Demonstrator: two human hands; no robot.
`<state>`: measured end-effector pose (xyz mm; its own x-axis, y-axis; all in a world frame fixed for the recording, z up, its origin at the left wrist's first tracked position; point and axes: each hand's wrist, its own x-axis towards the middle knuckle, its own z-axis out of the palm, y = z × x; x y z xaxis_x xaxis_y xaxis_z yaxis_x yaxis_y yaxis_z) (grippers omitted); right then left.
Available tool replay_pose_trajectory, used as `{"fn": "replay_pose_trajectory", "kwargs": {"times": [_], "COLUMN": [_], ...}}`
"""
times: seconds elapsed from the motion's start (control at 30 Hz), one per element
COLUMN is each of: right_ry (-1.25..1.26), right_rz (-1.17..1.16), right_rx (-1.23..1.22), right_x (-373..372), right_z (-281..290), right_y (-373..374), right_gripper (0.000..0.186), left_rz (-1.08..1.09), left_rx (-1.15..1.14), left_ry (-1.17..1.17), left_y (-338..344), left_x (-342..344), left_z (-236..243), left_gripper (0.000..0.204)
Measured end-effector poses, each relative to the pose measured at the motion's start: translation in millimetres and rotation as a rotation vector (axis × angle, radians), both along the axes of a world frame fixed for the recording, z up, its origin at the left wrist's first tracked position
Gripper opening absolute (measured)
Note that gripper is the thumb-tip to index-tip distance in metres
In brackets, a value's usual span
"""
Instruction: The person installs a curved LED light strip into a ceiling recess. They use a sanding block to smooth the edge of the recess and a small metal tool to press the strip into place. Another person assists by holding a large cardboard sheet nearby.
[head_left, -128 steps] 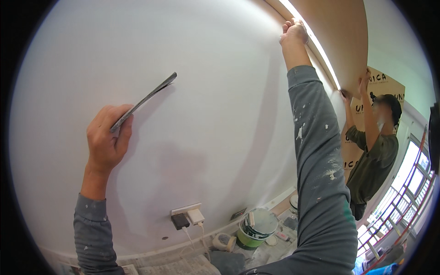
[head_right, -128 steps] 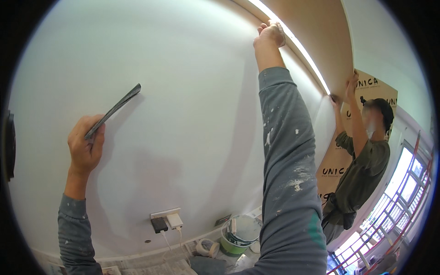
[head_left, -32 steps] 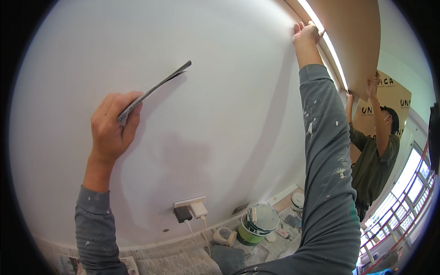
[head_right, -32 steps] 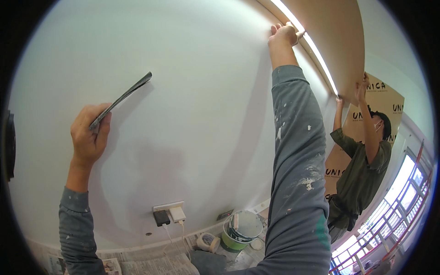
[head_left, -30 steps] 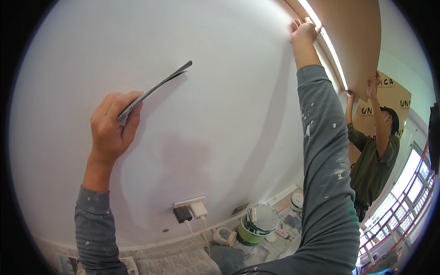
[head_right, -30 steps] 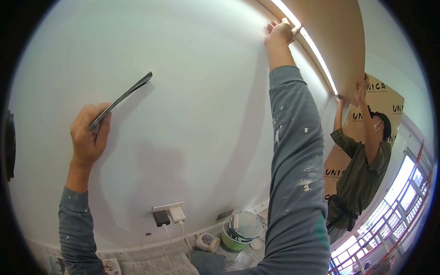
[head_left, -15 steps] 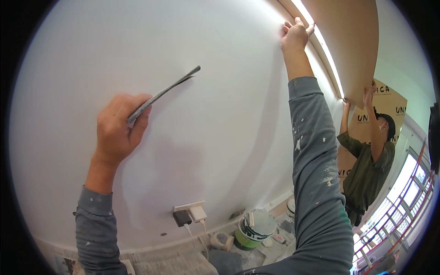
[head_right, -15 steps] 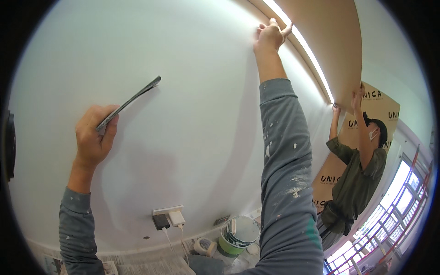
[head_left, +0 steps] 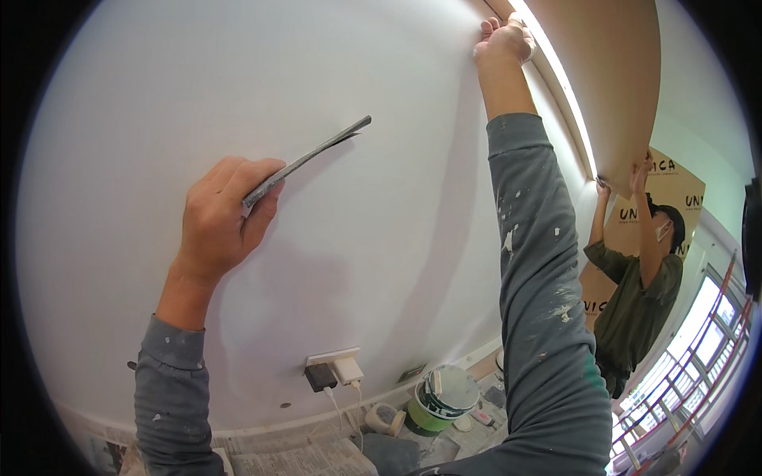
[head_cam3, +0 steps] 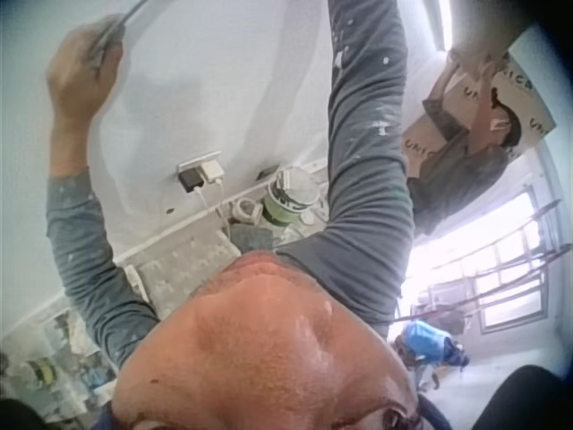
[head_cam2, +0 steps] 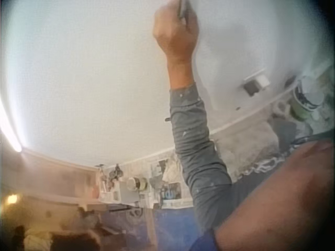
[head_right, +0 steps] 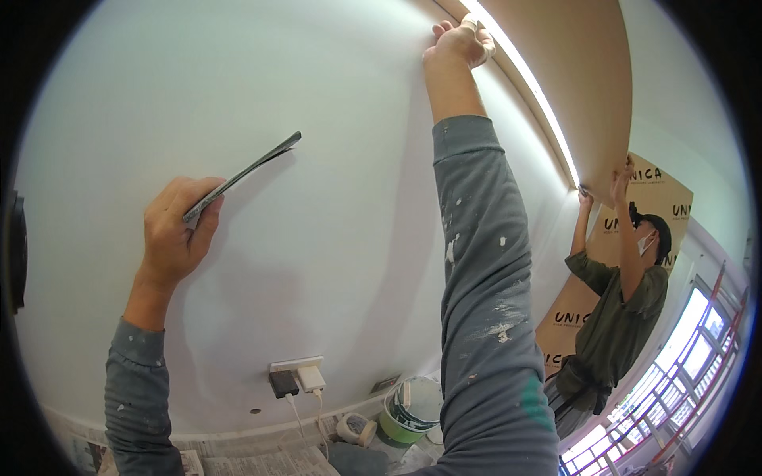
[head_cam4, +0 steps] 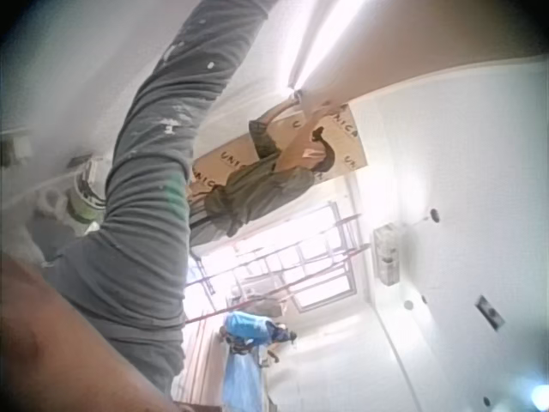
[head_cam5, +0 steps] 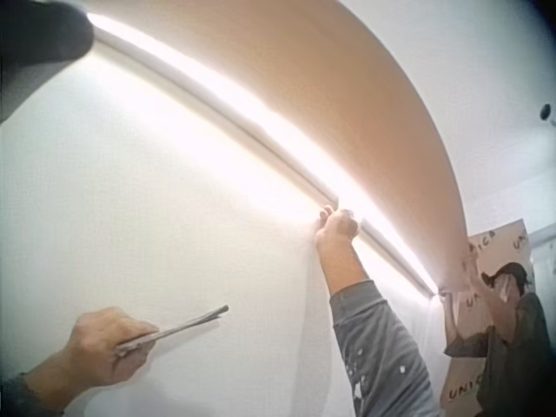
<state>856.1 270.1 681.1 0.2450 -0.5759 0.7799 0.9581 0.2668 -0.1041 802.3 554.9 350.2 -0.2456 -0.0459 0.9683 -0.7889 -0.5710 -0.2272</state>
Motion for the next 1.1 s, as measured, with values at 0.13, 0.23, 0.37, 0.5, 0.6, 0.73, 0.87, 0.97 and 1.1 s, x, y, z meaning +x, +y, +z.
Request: {"fn": "replay_pose_trajectory", "kwargs": {"times": [0.13, 0.23, 0.37, 0.5, 0.6, 0.73, 0.87, 0.97, 1.1], "right_ry": [0.122, 0.139, -0.001, -0.019, 0.003, -0.062, -0.030, 0.038, -0.006], "right_rz": [-0.068, -0.373, -0.638, -0.664, -1.045, -1.203, -1.186, -1.213, -1.247], "right_rx": [0.066, -0.005, -0.050, -0.067, -0.107, -0.044, -0.047, -0.129, -0.088], "right_x": [-8.1, -5.1, 8.1, 19.3, 26.7, 52.5, 58.8, 45.5, 47.2], "right_z": [-1.5, -3.7, 19.4, 20.4, 23.1, 46.9, 57.9, 35.0, 45.3], "right_y": [4.4, -4.6, -39.8, -47.7, -56.2, -78.4, -91.4, -67.6, -77.5], "right_gripper": [0.030, 0.030, 0.034, 0.036, 0.041, 0.048, 0.046, 0.041, 0.044], "left_rz": [0.016, -0.006, -0.011, 0.019, 0.017, 0.023, 0.001, 0.015, -0.002], "left_rx": [-0.012, -0.010, 0.008, -0.005, -0.009, -0.008, -0.005, -0.014, -0.010], "left_ry": [0.007, -0.008, 0.004, 0.031, 0.008, 0.030, 0.010, 0.012, 0.013], "left_y": [3.3, 3.6, 0.3, 3.3, 3.1, 2.7, 0.0, 4.7, 1.9], "left_x": [-1.6, -1.3, -1.3, -3.6, -5.4, -4.1, -2.9, -3.0, -3.2], "left_z": [-0.4, -0.9, 1.1, -2.0, -0.2, -0.3, 0.6, -1.9, -0.5], "left_gripper": [0.020, 0.019, 0.019, 0.019, 0.019, 0.019, 0.019, 0.019, 0.019]}}
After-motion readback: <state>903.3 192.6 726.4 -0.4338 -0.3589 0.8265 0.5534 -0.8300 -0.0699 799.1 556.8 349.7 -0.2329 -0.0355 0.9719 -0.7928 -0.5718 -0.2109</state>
